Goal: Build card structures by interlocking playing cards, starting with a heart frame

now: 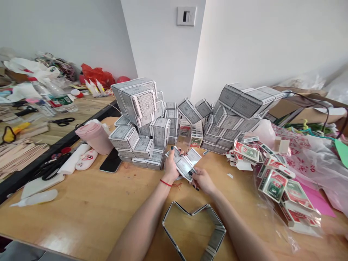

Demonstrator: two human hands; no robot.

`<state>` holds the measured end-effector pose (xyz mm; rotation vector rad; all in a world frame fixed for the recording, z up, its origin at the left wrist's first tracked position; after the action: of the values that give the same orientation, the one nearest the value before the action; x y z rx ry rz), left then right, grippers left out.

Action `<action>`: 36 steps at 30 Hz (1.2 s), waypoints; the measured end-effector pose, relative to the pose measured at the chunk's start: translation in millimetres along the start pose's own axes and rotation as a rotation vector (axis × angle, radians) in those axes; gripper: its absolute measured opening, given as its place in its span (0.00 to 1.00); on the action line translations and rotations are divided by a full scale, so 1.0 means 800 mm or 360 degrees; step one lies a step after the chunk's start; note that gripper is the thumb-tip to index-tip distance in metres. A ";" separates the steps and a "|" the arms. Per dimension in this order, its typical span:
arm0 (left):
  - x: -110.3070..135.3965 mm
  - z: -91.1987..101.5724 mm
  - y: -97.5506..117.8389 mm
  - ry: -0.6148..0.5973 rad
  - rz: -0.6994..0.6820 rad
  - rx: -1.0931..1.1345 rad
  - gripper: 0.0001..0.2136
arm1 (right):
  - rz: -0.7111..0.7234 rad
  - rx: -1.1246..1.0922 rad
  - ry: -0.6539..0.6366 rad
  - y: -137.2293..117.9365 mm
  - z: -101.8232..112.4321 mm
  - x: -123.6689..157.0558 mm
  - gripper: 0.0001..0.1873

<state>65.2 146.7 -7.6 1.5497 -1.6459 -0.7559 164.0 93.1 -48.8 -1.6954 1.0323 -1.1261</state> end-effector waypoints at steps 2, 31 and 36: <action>0.000 -0.006 -0.006 -0.0054 0.0070 0.0140 0.14 | 0.0015 0.0027 0.0008 -0.002 0.000 0.001 0.13; 0.000 -0.009 -0.019 -0.0191 0.0142 0.0672 0.12 | 0.0123 -0.0039 -0.0006 -0.004 -0.002 0.004 0.17; 0.003 -0.006 -0.015 -0.0162 0.0176 0.0634 0.17 | 0.0306 0.0078 0.0098 -0.022 0.002 0.008 0.16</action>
<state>75.9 143.4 -14.2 1.6915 -2.0323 -0.4728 170.6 93.5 -31.1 -1.4965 1.1703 -1.0752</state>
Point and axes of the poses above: each hand's wrist, its own x-axis away from the middle knuckle, its own z-axis out of the back of the hand, y = z × x, the point moved 9 cm from there along -x, towards the middle knuckle, and after that the axes turned 7 degrees about -x, right-handed, at the moved point
